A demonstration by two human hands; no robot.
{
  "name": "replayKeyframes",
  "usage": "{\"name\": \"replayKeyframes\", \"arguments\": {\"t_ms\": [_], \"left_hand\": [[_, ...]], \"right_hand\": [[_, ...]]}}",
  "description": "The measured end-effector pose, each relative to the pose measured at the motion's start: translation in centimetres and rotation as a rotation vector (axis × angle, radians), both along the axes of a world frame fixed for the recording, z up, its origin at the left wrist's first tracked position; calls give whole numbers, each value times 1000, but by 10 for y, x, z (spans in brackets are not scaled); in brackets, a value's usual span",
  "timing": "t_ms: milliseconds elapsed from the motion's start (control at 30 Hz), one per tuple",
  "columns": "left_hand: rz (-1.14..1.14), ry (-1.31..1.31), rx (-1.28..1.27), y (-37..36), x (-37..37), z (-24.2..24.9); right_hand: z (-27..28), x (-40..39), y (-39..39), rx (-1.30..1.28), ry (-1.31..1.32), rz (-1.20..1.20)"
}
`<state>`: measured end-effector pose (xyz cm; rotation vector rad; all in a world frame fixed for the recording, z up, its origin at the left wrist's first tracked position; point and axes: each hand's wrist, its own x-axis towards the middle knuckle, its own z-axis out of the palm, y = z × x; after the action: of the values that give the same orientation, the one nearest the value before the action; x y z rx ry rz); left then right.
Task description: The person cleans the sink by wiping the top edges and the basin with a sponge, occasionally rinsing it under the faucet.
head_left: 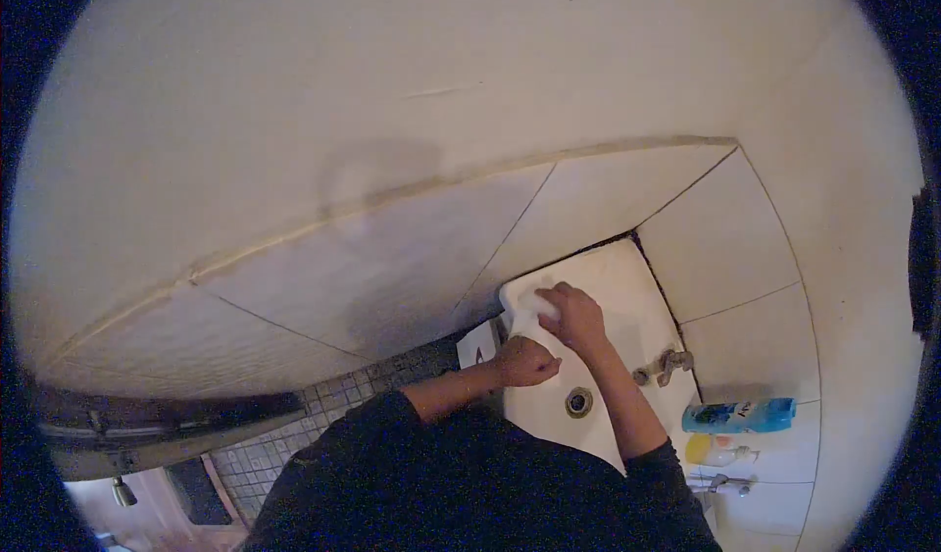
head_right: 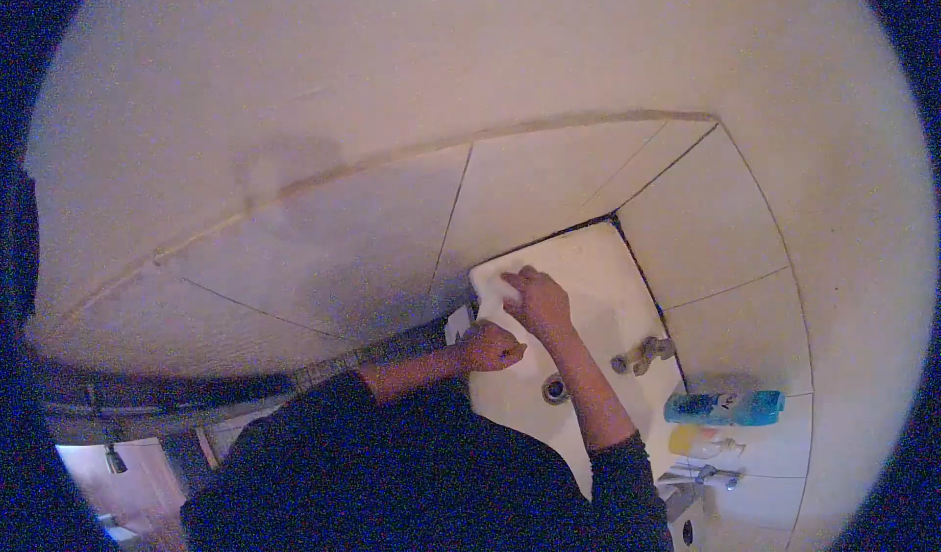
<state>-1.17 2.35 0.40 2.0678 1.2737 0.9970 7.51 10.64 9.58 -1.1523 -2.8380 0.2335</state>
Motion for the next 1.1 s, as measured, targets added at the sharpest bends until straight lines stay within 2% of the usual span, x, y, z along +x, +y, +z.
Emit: {"name": "replayKeyframes", "arguments": {"t_ms": [67, 167, 200, 267, 300, 367, 467, 533, 600, 667, 733, 800, 867, 900, 933, 1000, 1033, 1100], "left_hand": [[-2, -5, 15, 2, -1, 0], [-5, 56, -22, 3, -1, -4], [-1, 56, -20, 3, -4, -3], [-48, 2, 9, 2, -3, 0], [-53, -1, 6, 1, -1, -1], [-15, 40, -37, 1, -1, 0], [-56, 55, 4, -1, -5, 5], [-57, 66, -3, -1, -7, 6], [-66, 70, -15, -2, -6, 8], [-82, 39, -53, -2, -6, 10], [-73, 35, -6, -1, -6, 3], [-56, 32, 35, -1, -7, 0], [-53, 8, -14, -2, -9, 2], [-52, 7, -14, -2, -10, 4], [-52, -4, 10, -2, -9, 5], [-47, -15, 31, -2, -9, 6], [-54, 19, 19, -1, -9, 5], [-62, 51, 7, 0, -8, 4]], "right_hand": [[-2, -15, -1, 47, -26, -32], [-19, -19, -9, 169, 156, 61], [-15, -15, -8, 170, 157, 65], [-3, -4, -8, -57, 13, 98], [-2, -3, -6, -61, 10, 92], [3, -10, 1, 19, -9, -29], [-13, -21, -11, 139, 76, -23], [-11, -12, -11, 107, 133, 36], [-1, 3, -7, -58, 19, 24], [-2, 1, 2, -76, -2, -35], [-9, -16, 2, 115, 35, -133], [-9, -20, -5, 154, 70, -122], [1, -15, -11, -20, 28, 60], [4, -11, -4, -28, 2, 87], [5, -12, 0, -30, -1, 90], [8, -18, 7, -9, -62, -78], [-4, -24, 5, 110, -4, -66], [-10, -29, -9, 115, 38, 1]]}}
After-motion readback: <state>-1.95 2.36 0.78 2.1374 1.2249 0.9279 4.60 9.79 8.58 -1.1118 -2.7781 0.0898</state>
